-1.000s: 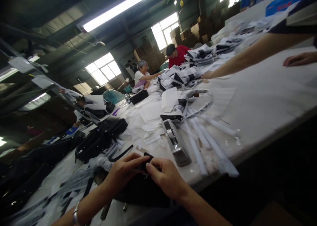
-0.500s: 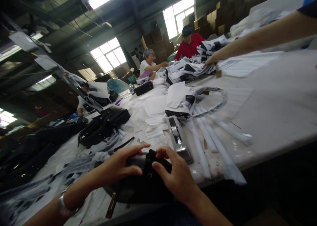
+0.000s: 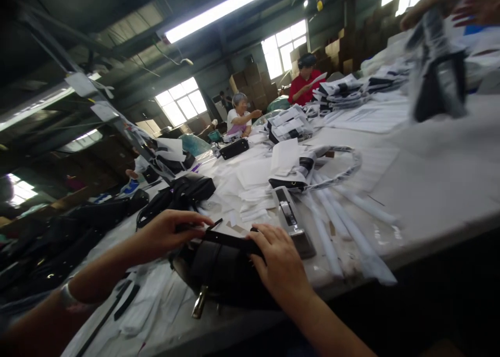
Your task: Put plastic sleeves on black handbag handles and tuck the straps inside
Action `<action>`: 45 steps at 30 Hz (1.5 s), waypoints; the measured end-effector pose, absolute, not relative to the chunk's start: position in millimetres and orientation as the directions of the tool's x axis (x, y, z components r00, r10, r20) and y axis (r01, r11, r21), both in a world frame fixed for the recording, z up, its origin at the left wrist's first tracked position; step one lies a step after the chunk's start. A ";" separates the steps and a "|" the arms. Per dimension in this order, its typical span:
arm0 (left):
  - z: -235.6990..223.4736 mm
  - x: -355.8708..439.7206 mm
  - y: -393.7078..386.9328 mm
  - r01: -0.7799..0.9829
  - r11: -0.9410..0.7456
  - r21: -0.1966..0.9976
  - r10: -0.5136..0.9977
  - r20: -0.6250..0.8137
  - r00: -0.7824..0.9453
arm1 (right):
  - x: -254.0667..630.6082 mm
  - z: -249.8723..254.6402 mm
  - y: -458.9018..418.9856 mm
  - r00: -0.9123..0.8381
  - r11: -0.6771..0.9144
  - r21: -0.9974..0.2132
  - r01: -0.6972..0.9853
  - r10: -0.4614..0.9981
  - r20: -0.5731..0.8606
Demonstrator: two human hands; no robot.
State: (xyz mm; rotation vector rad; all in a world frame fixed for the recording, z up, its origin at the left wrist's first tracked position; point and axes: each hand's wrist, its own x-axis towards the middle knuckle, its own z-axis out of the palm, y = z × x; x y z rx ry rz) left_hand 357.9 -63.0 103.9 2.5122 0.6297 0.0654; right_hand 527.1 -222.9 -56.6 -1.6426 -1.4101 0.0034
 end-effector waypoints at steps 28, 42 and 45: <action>129.3 227.5 -73.0 0.241 -0.488 0.839 0.653 0.167 0.739 | 411.1 87.5 -132.2 0.162 0.353 -0.805 -0.476 0.935 0.315; 103.6 193.2 -33.3 0.192 -0.362 0.912 0.676 0.116 0.727 | 423.0 125.6 -67.4 0.202 0.311 -0.671 -0.673 0.950 0.238; 93.1 181.5 -25.4 0.223 -0.323 0.920 0.691 0.068 0.719 | 429.8 127.4 -60.3 0.241 0.316 -0.670 -0.672 0.948 0.207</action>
